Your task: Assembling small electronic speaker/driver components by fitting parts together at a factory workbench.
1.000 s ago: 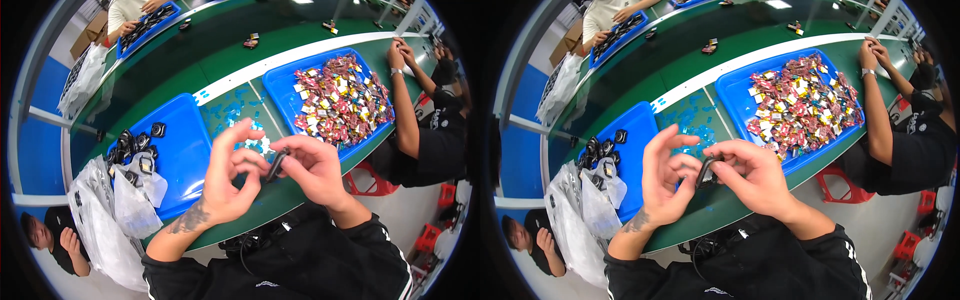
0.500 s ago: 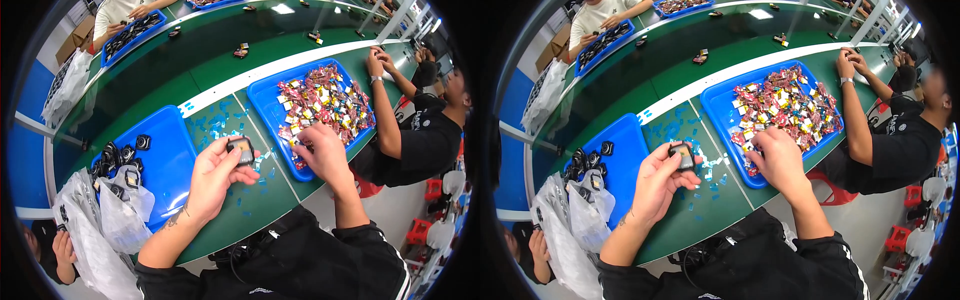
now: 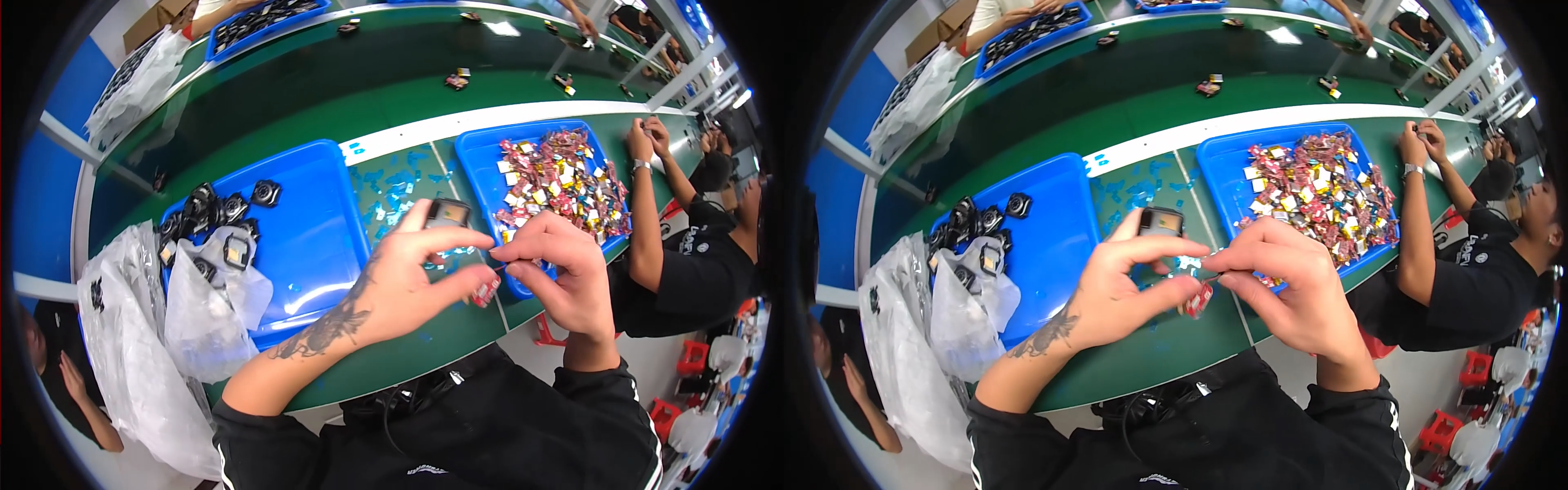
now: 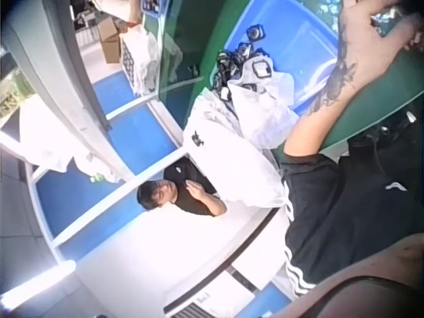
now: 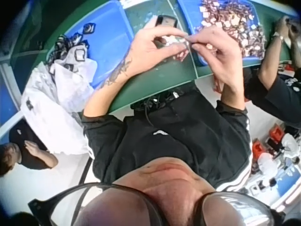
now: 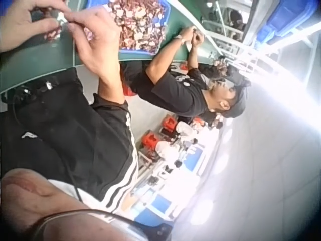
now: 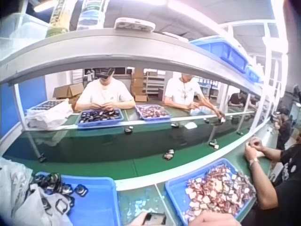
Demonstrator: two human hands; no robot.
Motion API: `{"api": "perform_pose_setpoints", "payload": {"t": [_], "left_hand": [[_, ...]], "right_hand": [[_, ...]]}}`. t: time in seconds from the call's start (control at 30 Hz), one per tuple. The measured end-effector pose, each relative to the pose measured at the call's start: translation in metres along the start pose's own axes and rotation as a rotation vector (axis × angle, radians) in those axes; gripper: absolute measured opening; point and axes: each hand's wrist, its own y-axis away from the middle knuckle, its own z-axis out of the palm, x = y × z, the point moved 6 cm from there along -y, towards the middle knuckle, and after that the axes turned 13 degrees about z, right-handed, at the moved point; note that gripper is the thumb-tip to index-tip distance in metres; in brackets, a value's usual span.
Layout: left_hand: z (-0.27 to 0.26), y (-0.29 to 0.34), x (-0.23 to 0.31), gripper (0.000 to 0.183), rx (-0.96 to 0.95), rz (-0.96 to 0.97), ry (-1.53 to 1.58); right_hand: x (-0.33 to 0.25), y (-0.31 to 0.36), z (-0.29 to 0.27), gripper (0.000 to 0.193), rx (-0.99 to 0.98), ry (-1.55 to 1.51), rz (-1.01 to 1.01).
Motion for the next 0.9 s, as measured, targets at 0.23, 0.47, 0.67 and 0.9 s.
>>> {"api": "perform_pose_setpoints", "payload": {"t": [0.23,0.47,0.67,0.9], "left_hand": [[-0.004,0.003,0.007,0.015,0.012,0.040,0.072],[-0.006,0.003,0.010,0.009,0.028,0.154,-0.055],[-0.010,0.006,0.011,0.009,0.116,0.184,-0.156],[-0.009,0.003,0.018,0.014,0.053,0.300,-0.327]], "right_hand": [[0.012,-0.009,0.015,0.017,-0.089,-0.400,0.174],[0.026,-0.011,0.024,0.005,-0.211,-0.634,0.325],[0.027,-0.011,0.024,0.005,-0.265,-0.584,0.339],[0.030,-0.013,0.029,0.004,-0.356,-0.537,0.309]]}}
